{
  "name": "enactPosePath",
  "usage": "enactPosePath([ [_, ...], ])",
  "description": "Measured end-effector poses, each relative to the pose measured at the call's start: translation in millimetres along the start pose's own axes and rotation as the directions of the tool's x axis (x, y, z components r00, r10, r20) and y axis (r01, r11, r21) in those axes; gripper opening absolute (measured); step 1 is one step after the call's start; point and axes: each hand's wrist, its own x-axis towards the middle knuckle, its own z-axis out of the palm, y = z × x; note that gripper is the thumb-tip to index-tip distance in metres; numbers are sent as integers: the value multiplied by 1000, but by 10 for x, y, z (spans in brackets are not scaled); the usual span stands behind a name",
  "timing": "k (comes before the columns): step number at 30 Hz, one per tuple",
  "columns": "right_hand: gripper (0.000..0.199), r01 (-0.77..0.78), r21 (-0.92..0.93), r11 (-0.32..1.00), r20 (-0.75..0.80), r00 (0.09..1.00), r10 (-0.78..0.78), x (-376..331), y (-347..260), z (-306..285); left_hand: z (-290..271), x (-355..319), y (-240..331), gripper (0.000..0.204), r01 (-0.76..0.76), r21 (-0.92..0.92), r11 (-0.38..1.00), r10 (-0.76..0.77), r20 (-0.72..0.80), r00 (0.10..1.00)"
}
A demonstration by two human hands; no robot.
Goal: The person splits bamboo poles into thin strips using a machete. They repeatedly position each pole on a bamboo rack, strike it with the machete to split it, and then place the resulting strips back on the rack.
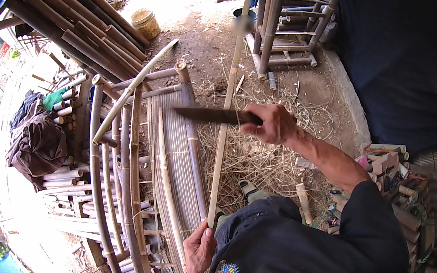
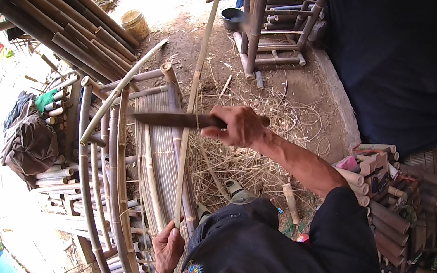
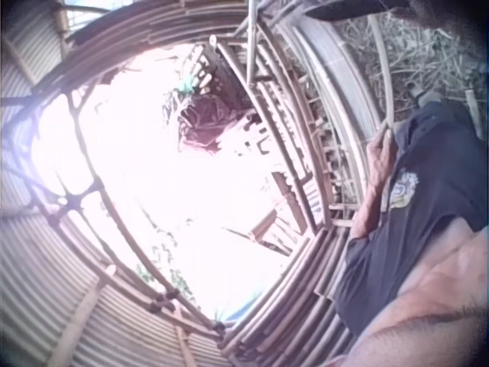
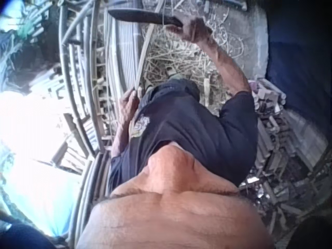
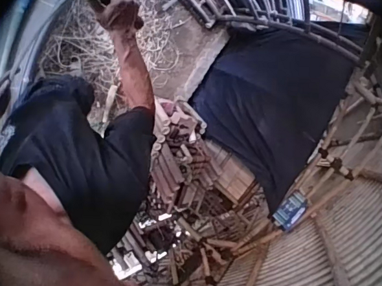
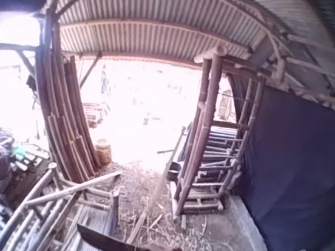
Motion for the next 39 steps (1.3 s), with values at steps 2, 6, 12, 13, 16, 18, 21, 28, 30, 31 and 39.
enactPosePath([
  [2,68,128,-177,976,-76,987,-143,104,129,-35,6,-43,28,41,23,-22,999,-22,24,999],
  [6,69,-299,7,954,-3,954,299,142,179,-233,43,-41,-88,42,7,-21,1000,-6,32,999],
  [12,67,-185,-160,970,14,982,190,92,531,-316,13,-124,-28,45,21,7,1000,-21,68,997],
  [13,67,-89,-316,945,-110,992,57,211,533,-441,2,-144,-48,45,8,-17,1000,-7,72,997],
  [16,59,-84,-232,969,-59,996,72,204,508,-486,-30,-161,-129,43,-8,-76,997,12,59,998],
  [18,60,-92,-262,961,-65,995,78,241,519,-479,-102,-235,-125,41,22,-58,998,-18,58,998],
  [21,70,-358,-308,881,-199,930,309,222,1168,-977,-372,-498,-296,41,80,-1,997,-79,111,991],
  [28,58,-333,-343,878,-186,940,284,459,1403,-1684,-1002,-779,-897,48,33,147,989,-31,-15,999],
  [30,62,-362,-427,829,-158,932,325,473,1614,-1936,-1145,-843,-1038,48,51,172,984,-45,-37,998],
  [31,64,-363,-438,822,-129,931,342,480,1681,-2023,-1143,-864,-1028,48,71,185,980,-63,-50,997],
  [39,75,-865,-102,492,-491,474,731,559,2065,-2941,-1487,-1083,-1258,46,134,307,942,-103,-117,988],
])
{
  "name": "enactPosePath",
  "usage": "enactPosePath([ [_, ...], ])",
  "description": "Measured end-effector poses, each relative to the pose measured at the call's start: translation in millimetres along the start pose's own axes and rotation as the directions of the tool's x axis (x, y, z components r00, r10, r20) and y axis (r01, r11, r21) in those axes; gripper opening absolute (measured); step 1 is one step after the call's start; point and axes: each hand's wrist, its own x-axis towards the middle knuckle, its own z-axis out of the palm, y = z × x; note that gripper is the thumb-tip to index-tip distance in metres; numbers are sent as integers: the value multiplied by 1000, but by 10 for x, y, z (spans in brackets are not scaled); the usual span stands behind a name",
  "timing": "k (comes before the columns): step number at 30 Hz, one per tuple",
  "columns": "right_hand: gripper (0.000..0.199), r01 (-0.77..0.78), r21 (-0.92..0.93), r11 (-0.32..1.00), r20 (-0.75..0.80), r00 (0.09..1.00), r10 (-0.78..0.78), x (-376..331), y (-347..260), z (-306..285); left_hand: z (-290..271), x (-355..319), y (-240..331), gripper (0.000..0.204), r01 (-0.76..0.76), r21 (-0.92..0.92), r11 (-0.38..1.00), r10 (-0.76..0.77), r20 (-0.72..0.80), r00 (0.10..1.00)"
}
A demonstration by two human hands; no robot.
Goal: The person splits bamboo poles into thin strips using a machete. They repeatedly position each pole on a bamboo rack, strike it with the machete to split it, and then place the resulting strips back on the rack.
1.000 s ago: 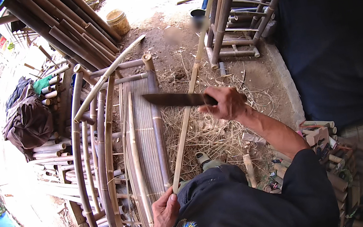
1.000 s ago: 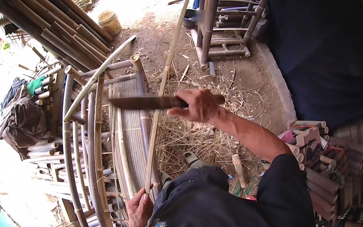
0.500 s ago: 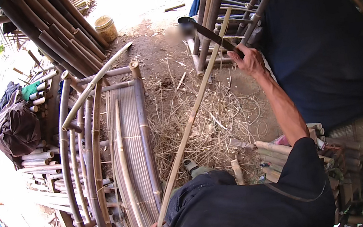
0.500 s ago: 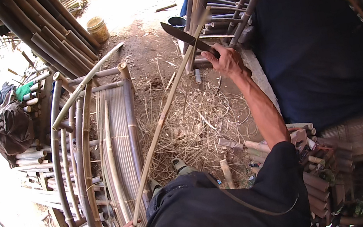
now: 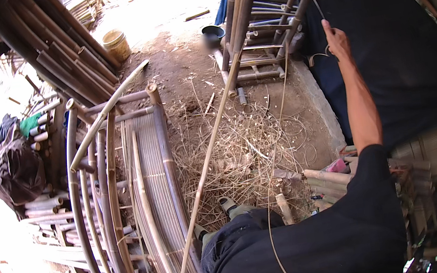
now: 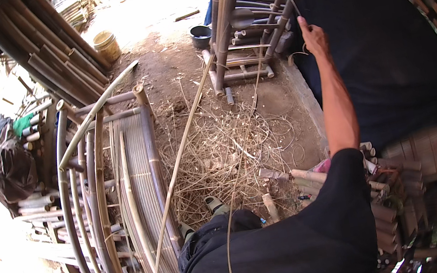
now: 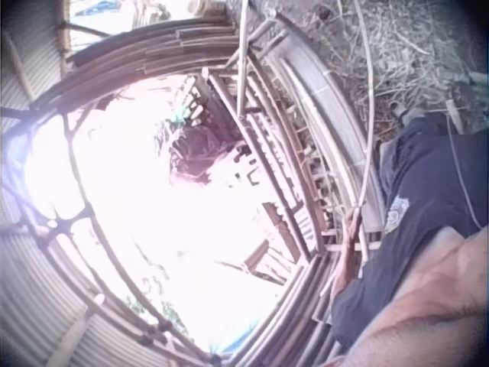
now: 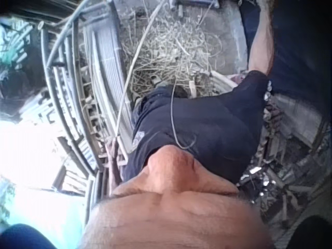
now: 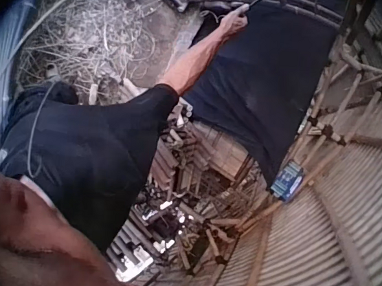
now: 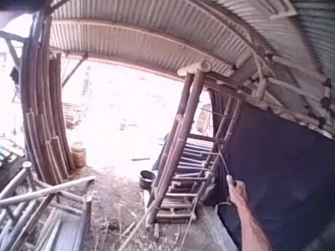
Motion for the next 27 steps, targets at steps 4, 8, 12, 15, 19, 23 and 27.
enactPosePath([
  [4,73,407,-65,911,45,914,-404,-869,-273,471,637,762,992,44,-28,-12,1000,30,127,991],
  [8,59,611,122,782,417,684,-599,-2535,-601,1170,1113,1619,1678,33,-97,-155,983,119,140,983],
  [12,62,838,286,465,241,407,-881,-3690,-643,1612,1401,1953,2364,31,-135,-191,972,163,140,977],
  [15,63,845,324,426,134,405,-904,-3846,-727,1631,1468,1917,2370,30,-222,-93,971,227,56,972],
  [19,64,654,301,694,431,555,-711,-3296,-552,1695,1512,1594,2235,28,-197,-8,980,197,54,979],
  [23,67,642,266,719,403,603,-688,-2974,-582,1591,1483,1329,2003,28,-166,-23,986,167,46,985],
  [27,67,650,231,724,365,632,-684,-2782,-530,1580,1379,1221,1876,34,-147,-47,988,149,56,987],
])
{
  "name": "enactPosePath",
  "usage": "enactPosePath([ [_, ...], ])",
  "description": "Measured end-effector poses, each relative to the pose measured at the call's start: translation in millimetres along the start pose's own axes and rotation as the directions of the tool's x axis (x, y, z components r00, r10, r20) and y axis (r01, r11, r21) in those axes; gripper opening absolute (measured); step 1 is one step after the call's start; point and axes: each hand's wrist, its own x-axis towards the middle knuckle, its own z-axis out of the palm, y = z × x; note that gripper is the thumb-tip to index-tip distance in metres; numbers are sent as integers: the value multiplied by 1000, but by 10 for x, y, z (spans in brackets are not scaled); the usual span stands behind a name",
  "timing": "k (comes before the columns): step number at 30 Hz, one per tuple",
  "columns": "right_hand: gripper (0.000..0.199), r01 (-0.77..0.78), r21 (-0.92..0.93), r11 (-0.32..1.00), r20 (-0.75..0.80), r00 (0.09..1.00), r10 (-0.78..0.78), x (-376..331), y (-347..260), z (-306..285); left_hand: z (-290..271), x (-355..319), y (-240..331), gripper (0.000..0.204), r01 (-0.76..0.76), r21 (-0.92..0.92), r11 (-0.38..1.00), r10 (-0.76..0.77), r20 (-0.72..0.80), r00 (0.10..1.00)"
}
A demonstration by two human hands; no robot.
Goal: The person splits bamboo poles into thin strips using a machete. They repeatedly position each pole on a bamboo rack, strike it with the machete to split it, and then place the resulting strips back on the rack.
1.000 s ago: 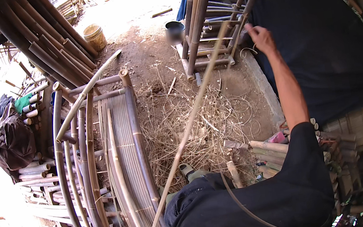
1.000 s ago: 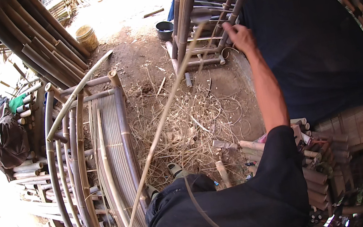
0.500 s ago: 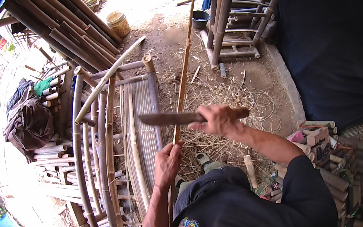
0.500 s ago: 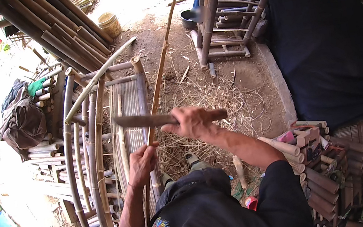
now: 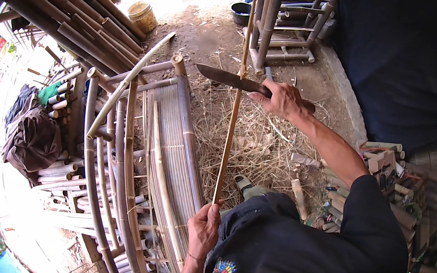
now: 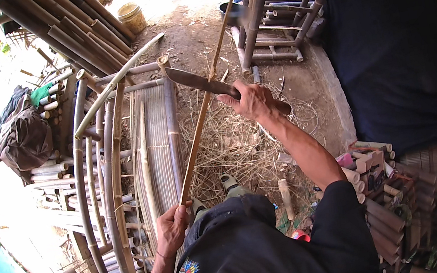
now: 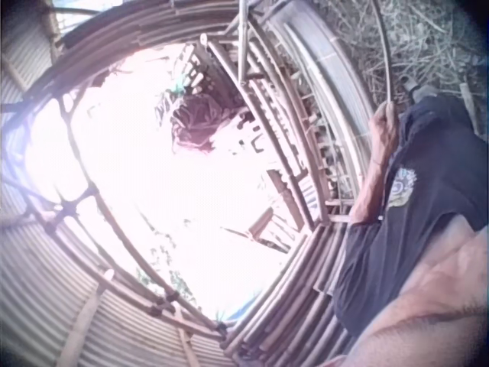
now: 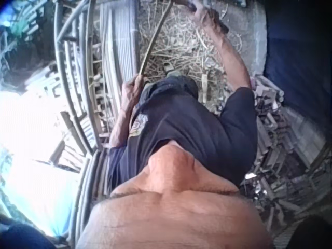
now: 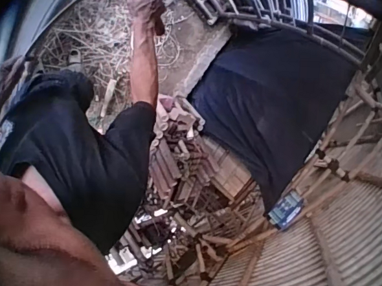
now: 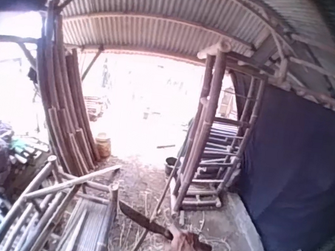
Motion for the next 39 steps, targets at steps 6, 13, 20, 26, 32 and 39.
enactPosePath([
  [6,65,271,176,946,74,955,-288,-489,-871,235,-98,245,292,39,95,-241,966,-85,51,995],
  [13,66,273,74,959,-14,962,-273,-534,-922,455,-112,242,257,39,77,-205,976,-68,47,997],
  [20,69,31,92,995,12,999,-33,-147,-154,132,-115,-206,-89,41,96,-174,980,-89,50,995],
  [26,56,205,34,978,40,978,-206,-382,-408,186,-127,-245,-95,40,57,-93,994,-57,4,998],
  [32,67,108,-74,991,-56,992,-112,-29,-90,196,-51,-263,49,39,61,-32,998,-61,-3,998],
  [39,64,377,27,926,18,926,-378,-549,-424,342,-50,-342,35,39,135,-85,987,-131,48,990],
])
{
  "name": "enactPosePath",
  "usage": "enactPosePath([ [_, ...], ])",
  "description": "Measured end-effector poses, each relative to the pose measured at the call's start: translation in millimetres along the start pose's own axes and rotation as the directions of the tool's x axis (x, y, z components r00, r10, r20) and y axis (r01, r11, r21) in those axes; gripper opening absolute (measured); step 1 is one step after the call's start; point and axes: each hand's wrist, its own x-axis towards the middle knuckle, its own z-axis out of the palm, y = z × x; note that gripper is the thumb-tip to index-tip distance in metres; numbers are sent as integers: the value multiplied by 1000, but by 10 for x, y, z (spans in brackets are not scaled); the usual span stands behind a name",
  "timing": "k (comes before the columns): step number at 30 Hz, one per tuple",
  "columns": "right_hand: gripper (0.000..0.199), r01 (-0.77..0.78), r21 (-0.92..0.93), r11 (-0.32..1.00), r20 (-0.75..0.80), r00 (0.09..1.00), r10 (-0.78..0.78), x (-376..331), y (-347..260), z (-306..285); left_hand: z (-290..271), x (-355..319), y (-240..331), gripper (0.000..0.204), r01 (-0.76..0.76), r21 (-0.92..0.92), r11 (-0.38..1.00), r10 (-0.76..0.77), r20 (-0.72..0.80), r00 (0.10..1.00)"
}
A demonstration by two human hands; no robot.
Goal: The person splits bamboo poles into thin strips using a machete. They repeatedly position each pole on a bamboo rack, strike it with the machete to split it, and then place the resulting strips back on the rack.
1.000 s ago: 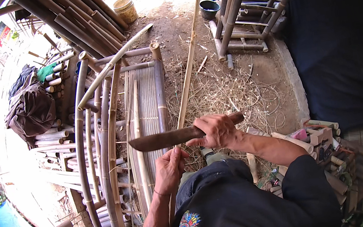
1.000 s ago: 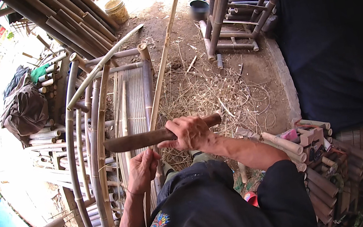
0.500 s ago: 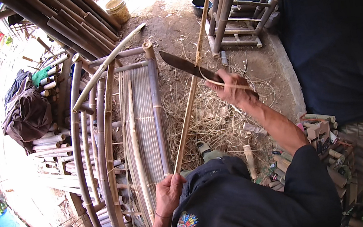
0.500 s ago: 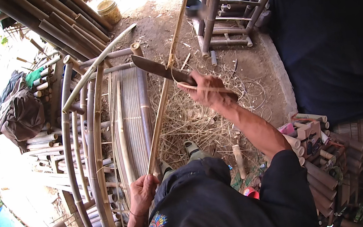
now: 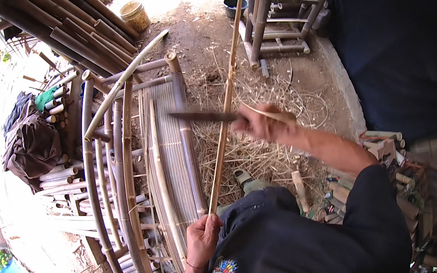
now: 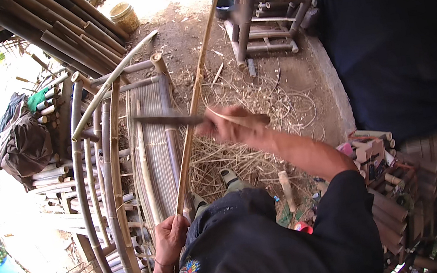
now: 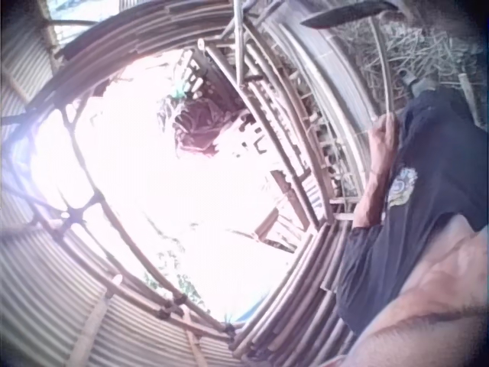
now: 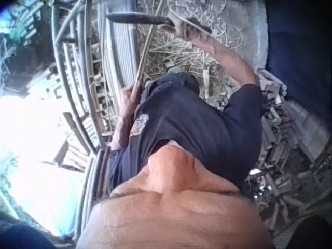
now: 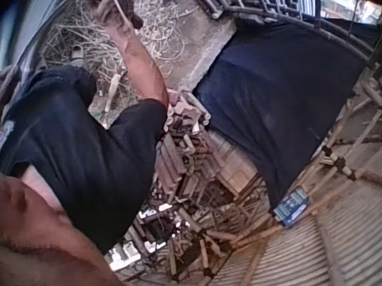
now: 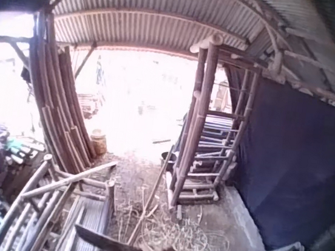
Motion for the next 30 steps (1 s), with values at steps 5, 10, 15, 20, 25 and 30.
enactPosePath([
  [5,62,-179,-220,959,-81,983,165,195,585,-86,10,-50,-49,38,48,-52,997,-46,43,998],
  [10,59,-279,160,947,30,960,278,330,118,-168,-88,-60,-68,38,64,-58,996,-63,12,998],
  [15,65,356,-293,887,-92,913,-397,54,169,250,-66,26,-76,39,47,-81,996,-40,90,995],
  [20,60,-753,323,573,21,611,791,317,1085,-232,-109,-187,-246,35,145,-113,983,-138,71,988],
  [25,66,-529,801,279,250,720,647,359,415,-278,-132,30,-269,38,-70,104,992,75,-43,996],
  [30,92,-464,874,-145,477,764,434,303,-76,-113,-93,118,-312,29,-245,405,881,360,-240,902],
])
